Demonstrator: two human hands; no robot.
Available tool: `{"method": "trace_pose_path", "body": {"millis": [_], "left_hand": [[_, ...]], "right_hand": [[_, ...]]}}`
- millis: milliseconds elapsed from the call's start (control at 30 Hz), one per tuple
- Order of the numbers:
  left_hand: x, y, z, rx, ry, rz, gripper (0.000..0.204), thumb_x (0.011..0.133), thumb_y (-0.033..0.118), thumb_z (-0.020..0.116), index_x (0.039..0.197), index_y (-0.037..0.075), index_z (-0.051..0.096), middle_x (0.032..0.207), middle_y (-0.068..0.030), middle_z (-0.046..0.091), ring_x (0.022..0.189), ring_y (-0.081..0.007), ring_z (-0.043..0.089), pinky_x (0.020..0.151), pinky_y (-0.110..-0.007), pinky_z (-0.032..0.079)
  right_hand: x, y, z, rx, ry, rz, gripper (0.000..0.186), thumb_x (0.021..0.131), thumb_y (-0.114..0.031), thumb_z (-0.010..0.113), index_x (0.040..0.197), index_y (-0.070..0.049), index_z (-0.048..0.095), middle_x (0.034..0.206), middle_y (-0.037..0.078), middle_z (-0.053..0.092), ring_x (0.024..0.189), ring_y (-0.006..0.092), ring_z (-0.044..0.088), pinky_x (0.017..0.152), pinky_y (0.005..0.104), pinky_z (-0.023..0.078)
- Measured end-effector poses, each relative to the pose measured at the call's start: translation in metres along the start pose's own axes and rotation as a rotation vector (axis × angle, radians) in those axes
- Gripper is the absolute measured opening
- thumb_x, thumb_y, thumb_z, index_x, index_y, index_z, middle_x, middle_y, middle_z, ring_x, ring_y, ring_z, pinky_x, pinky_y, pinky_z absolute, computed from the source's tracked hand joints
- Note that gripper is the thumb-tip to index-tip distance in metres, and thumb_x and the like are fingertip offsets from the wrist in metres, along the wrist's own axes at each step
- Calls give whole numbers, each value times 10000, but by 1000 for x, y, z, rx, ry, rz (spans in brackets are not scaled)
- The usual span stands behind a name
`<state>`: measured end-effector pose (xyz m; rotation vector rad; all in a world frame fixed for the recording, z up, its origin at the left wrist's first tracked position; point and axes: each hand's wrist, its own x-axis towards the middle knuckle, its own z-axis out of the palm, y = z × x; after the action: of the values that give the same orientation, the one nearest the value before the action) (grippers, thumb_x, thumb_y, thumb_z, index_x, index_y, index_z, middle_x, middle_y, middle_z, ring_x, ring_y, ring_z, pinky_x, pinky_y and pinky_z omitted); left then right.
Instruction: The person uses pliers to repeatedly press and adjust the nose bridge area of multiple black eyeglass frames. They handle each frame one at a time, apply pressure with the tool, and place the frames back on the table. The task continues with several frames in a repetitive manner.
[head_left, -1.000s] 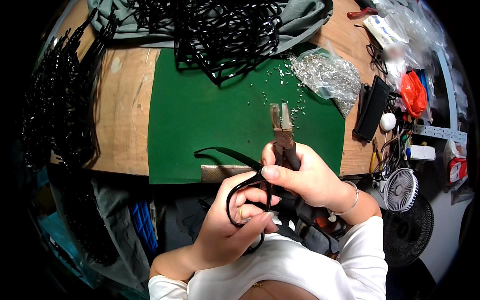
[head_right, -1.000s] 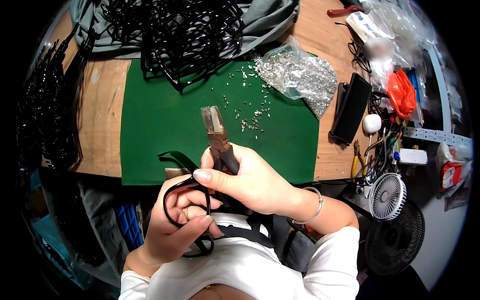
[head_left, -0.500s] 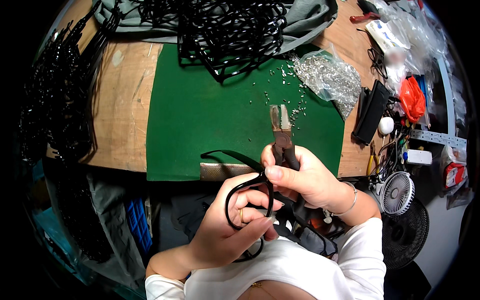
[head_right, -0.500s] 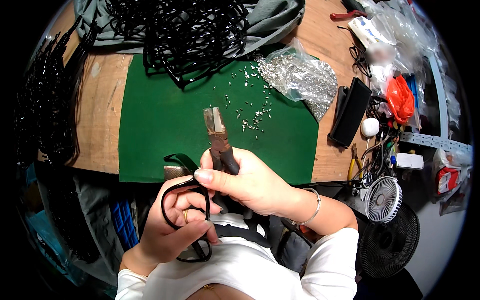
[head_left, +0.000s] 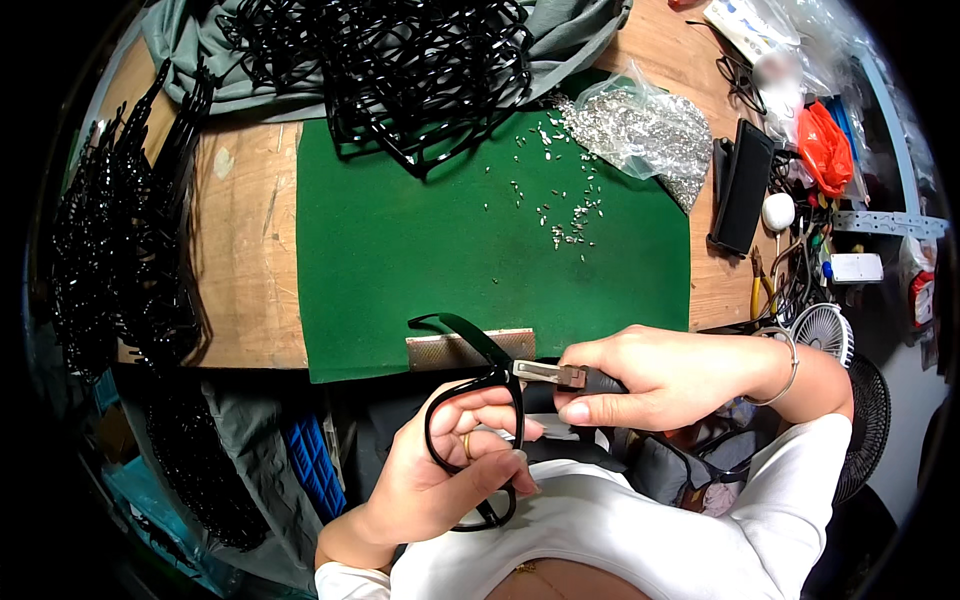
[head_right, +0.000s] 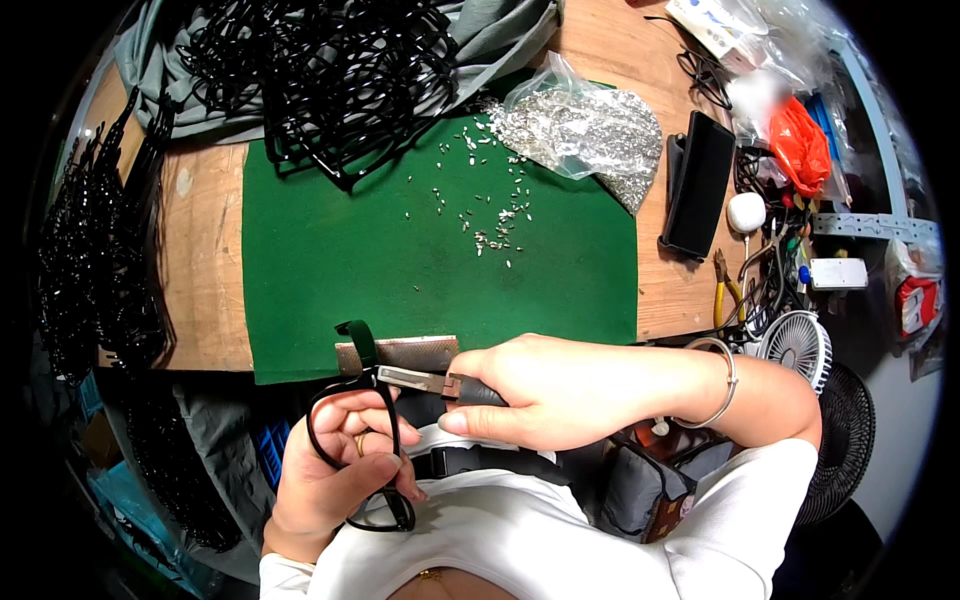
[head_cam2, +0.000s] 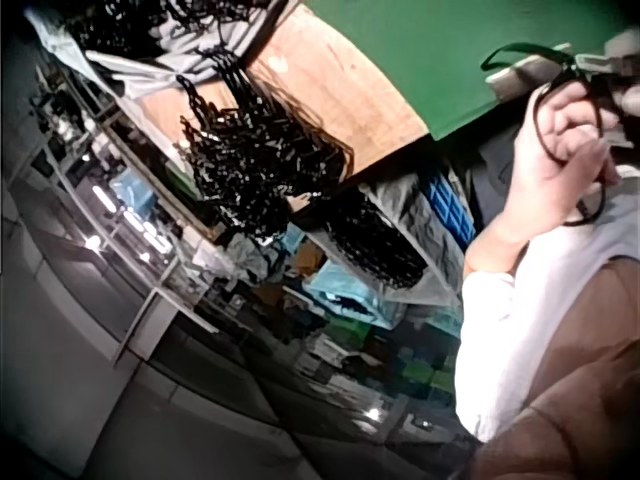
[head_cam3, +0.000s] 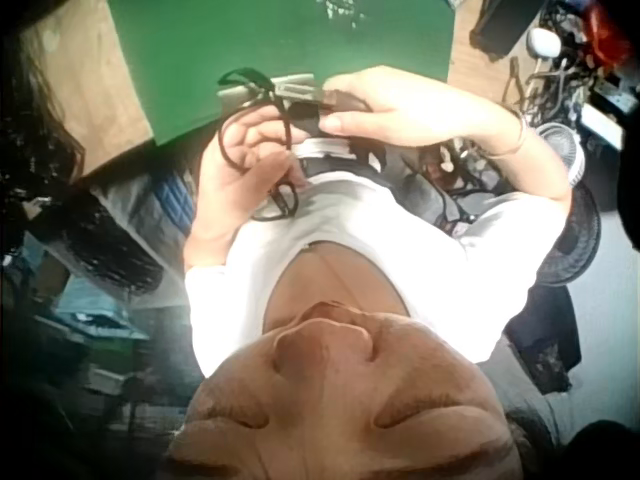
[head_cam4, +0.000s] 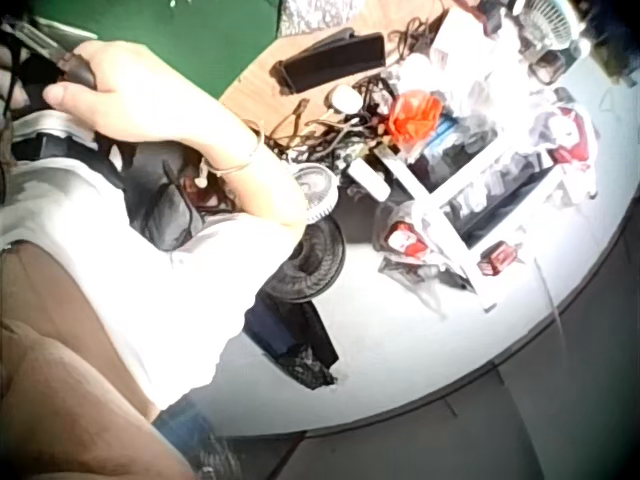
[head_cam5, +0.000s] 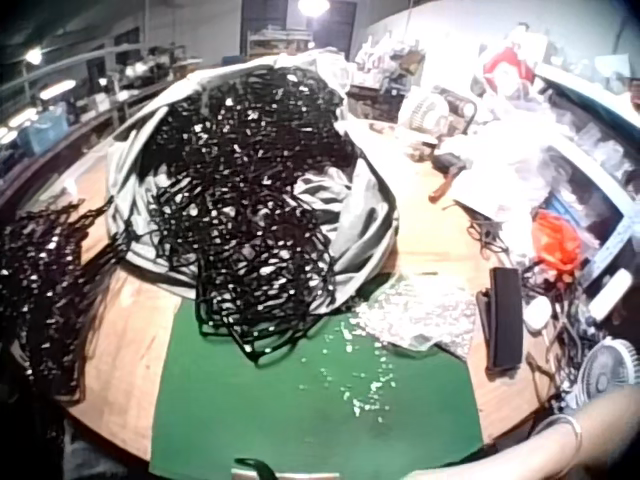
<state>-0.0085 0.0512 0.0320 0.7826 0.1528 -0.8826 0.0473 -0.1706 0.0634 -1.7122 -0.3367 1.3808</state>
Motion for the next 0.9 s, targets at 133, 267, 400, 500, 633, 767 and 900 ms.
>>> {"method": "trace_pose_path", "body": {"millis": [133, 267, 400, 500, 633, 767, 900], "left_hand": [[0, -3, -2, 43, -10, 37, 471, 795, -121, 453, 1223, 25, 323, 1048, -148, 515, 761, -184, 598, 661, -254, 468], [0, -3, 0, 57, 13, 38, 471, 792, -122, 456, 1221, 25, 332, 1045, -148, 516, 762, -177, 595, 665, -254, 465], [1, -4, 1, 90, -3, 21, 467, 792, -122, 457, 1219, 24, 335, 1045, -149, 515, 760, -176, 593, 666, -251, 464], [0, -5, 0, 90, 8, 15, 464, 790, -122, 457, 1215, 22, 339, 1041, -152, 513, 758, -178, 593, 664, -251, 463], [2, -3, 1, 107, 2, 14, 460, 787, -123, 452, 1211, 20, 342, 1035, -156, 511, 746, -183, 596, 657, -251, 463], [3, -5, 3, 123, 24, -14, 457, 787, -122, 448, 1209, 20, 345, 1035, -155, 512, 735, -187, 599, 650, -252, 463], [5, -1, 3, 91, 12, -7, 460, 788, -118, 452, 1212, 22, 346, 1037, -150, 513, 736, -181, 599, 646, -253, 469]], "right_hand": [[-1, -9, -5, -62, -7, 30, 415, 873, -324, 438, 990, 72, 485, 609, 163, 529, 597, 286, 553, 577, 369, 429], [-1, -4, -6, -154, 7, -12, 373, 874, -331, 446, 933, 35, 482, 655, 158, 547, 600, 290, 554, 564, 362, 432], [-2, -6, -8, -177, -11, 0, 364, 874, -345, 453, 901, 16, 487, 668, 156, 554, 603, 298, 553, 560, 363, 431], [4, -7, -9, -152, -20, 2, 404, 854, -312, 460, 889, 88, 511, 572, 181, 531, 570, 304, 558, 555, 380, 436], [8, -4, -1, -196, 90, 31, 373, 820, -297, 523, 792, 75, 538, 527, 192, 524, 533, 335, 559, 536, 389, 451], [10, 12, 14, -397, 309, -78, 341, 782, -279, 578, 757, 60, 551, 511, 202, 523, 531, 375, 553, 534, 397, 464], [6, 5, -7, -183, 90, -69, 382, 799, -322, 554, 843, 57, 562, 654, 222, 568, 651, 345, 585, 611, 380, 462]]}}
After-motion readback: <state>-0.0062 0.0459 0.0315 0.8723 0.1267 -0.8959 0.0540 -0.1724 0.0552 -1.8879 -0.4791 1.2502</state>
